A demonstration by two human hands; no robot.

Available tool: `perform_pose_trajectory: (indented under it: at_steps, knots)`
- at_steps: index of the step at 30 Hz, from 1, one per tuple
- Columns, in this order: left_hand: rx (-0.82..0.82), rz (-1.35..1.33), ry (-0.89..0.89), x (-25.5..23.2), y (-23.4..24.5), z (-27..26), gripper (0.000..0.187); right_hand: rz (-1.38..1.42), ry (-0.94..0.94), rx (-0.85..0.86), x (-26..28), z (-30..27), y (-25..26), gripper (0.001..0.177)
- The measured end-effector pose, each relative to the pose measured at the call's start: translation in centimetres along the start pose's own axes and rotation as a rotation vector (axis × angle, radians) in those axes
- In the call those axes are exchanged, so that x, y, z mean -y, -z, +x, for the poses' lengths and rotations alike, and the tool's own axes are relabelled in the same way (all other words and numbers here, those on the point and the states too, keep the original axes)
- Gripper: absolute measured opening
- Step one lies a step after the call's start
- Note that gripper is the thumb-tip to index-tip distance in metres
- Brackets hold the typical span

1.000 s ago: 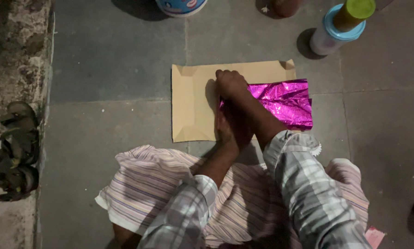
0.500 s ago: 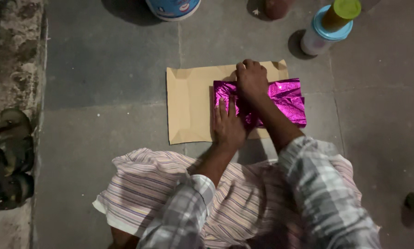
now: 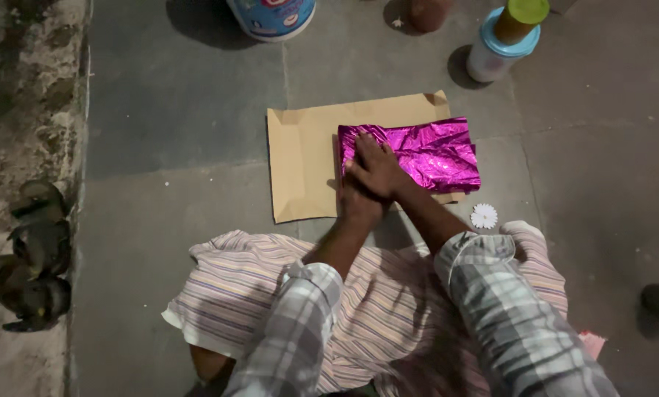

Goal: The person wraps a rectangular object with shiny pink foil. They fold the foil over the object, crease the edges, and smooth the surface to form a neat package.

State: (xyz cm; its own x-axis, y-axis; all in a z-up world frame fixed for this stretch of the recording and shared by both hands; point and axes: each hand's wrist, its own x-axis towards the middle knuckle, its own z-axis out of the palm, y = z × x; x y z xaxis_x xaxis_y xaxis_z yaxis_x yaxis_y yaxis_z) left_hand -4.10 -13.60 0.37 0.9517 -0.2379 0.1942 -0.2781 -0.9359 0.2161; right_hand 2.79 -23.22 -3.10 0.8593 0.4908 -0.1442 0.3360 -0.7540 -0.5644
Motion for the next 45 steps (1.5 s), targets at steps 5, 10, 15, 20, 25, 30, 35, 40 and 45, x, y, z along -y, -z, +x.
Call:
perform_pose_trajectory:
  at_steps: [5,10,15,20,25,30,35,40,45]
  knots:
    - [0.360,-0.225,-0.065,-0.1,0.3,-2.4,0.050,0.096,-0.013,0.001,-1.8,0.5,-0.9,0.085]
    - [0.253,-0.238,-0.448,-0.6,2.2,-5.9,0.026,-0.140,0.021,0.007,-1.7,-0.1,-2.0,0.081]
    - [0.265,-0.567,0.049,4.9,3.4,-5.4,0.033,-0.517,0.093,-0.104,0.1,-0.5,-2.5,0.080]
    - [0.075,-0.722,0.397,8.1,2.5,-4.1,0.037,-0.490,0.078,-0.044,1.8,-1.8,-0.3,0.078]
    - [0.343,-0.667,0.560,7.2,1.7,-3.2,0.050,-0.462,0.085,-0.058,3.2,-2.8,1.2,0.076]
    - [0.373,-0.687,0.572,7.1,1.4,-2.6,0.059,-0.465,0.003,-0.083,4.3,-3.3,1.5,0.074]
    - [0.250,-1.089,0.603,7.1,-1.1,-3.0,0.053,-0.440,-0.006,-0.073,4.4,-3.1,1.6,0.075]
    - [0.194,-1.109,0.614,6.4,0.1,-3.2,0.049,-0.462,-0.024,-0.028,4.5,-3.1,1.8,0.079]
    - [0.361,-0.871,0.649,4.3,3.8,-2.6,0.047,-0.432,-0.014,-0.068,3.8,-2.9,1.2,0.083]
